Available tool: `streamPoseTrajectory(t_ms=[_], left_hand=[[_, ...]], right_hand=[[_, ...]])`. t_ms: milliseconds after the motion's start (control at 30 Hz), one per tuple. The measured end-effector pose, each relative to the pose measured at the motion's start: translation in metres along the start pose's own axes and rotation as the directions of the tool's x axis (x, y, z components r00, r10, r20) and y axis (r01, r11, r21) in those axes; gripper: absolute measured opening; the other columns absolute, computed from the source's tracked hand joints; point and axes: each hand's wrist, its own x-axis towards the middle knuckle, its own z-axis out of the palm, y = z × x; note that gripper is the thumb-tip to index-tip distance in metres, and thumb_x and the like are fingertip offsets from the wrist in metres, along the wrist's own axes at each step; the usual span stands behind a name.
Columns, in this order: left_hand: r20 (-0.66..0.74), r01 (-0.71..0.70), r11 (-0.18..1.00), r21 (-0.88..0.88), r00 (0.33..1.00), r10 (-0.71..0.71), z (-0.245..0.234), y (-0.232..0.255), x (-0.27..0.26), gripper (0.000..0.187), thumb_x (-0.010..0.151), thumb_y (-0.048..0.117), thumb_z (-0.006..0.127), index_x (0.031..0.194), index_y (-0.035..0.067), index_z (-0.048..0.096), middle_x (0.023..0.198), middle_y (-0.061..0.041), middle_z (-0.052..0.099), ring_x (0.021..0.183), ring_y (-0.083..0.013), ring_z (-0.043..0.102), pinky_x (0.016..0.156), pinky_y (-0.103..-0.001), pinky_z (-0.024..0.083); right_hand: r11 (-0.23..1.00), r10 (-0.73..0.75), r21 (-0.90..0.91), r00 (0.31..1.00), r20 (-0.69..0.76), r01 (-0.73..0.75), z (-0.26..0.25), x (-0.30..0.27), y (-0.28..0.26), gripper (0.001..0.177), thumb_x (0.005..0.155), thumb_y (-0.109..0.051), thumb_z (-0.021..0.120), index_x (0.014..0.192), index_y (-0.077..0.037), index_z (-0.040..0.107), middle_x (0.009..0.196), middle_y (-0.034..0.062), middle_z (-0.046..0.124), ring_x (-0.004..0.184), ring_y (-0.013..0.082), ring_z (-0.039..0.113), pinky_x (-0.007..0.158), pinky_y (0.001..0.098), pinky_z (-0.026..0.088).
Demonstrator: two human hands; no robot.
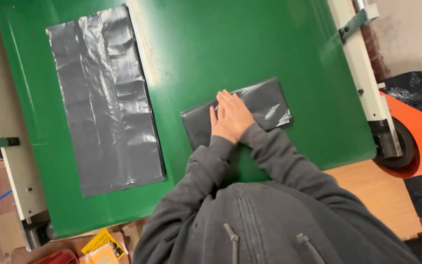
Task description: Folding black plastic trash bags and inserting them into yellow retail packaging sleeves.
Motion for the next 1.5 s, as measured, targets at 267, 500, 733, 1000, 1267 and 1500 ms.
streamPoseTrajectory(t_ms=[267, 500, 733, 1000, 1267, 1500], left_hand=[[0.413, -0.046, 0.998, 0.034, 0.91, 0.028, -0.104, -0.083, -0.065, 0.112, 0.083, 0.08, 0.054, 0.161, 0.005, 0.028, 0.172, -0.017, 0.02, 0.16, -0.0346, 0.012, 0.121, -0.063, 0.02], [-0.11, -0.567, 0.819, 0.092, 0.811, 0.574, -0.087, -0.075, -0.057, 0.022, 0.099, 0.028, 0.052, 0.078, 0.021, 0.052, 0.081, 0.0, 0.051, 0.076, -0.023, 0.054, 0.056, -0.034, 0.044], [0.734, 0.75, 0.065, -0.659, 0.62, 0.277, -0.008, -0.087, -0.021, 0.051, 0.097, 0.061, 0.036, 0.096, 0.028, 0.075, 0.095, 0.003, 0.075, 0.088, -0.0176, 0.07, 0.081, -0.032, 0.055], [0.438, 0.356, 0.827, -0.436, 0.886, -0.15, -0.002, -0.042, -0.003, 0.039, 0.102, 0.054, 0.05, 0.097, 0.016, 0.054, 0.087, -0.012, 0.065, 0.09, -0.0359, 0.07, 0.075, -0.05, 0.055], [-0.141, 0.211, 0.971, -0.115, 0.964, -0.226, -0.086, -0.082, -0.071, 0.057, 0.091, 0.069, 0.053, 0.11, 0.016, 0.061, 0.096, -0.003, 0.056, 0.096, -0.0289, 0.063, 0.064, -0.044, 0.055], [0.319, 0.386, 0.923, 0.018, 0.872, -0.371, -0.192, -0.214, -0.228, 0.122, 0.066, 0.085, 0.067, 0.158, 0.012, 0.036, 0.168, -0.014, 0.029, 0.158, -0.0392, 0.013, 0.118, -0.07, 0.02]], right_hand=[[0.807, 0.242, -0.552, 0.97, -0.015, -0.21, -0.054, -0.04, 0.076, 0.088, 0.089, -0.046, 0.067, 0.153, 0.009, 0.043, 0.161, 0.0298, 0.038, 0.152, 0.0451, 0.03, 0.125, 0.0573, 0.022], [0.964, -0.014, -0.254, 0.973, 0.23, 0.074, 0.013, -0.07, -0.074, 0.111, 0.063, -0.053, 0.077, 0.151, 0.004, 0.042, 0.16, 0.026, 0.039, 0.151, 0.0441, 0.035, 0.126, 0.0565, 0.026], [0.714, 0.585, 0.368, 0.796, 0.153, -0.596, 0.013, -0.193, -0.035, 0.032, 0.099, -0.033, 0.061, 0.113, -0.009, 0.077, 0.113, 0.0108, 0.077, 0.113, 0.0297, 0.071, 0.108, 0.0492, 0.051], [-0.34, 0.911, 0.774, 0.018, 0.413, -0.534, -0.007, -0.154, 0.025, 0.045, 0.104, -0.031, 0.065, 0.137, -0.005, 0.048, 0.117, 0.0257, 0.064, 0.092, 0.0426, 0.074, 0.076, 0.0683, 0.06], [0.656, 0.685, -0.118, 0.653, -0.321, -0.746, -0.062, -0.112, -0.033, 0.037, 0.077, -0.033, 0.091, 0.106, -0.025, 0.069, 0.08, -0.0038, 0.06, 0.072, 0.0179, 0.064, 0.058, 0.0268, 0.055], [0.979, -0.178, -0.005, 0.869, 0.462, 0.204, 0.12, 0.024, -0.179, 0.097, 0.075, -0.055, 0.079, 0.152, -0.007, 0.046, 0.157, 0.0205, 0.044, 0.15, 0.042, 0.032, 0.126, 0.0506, 0.025]])
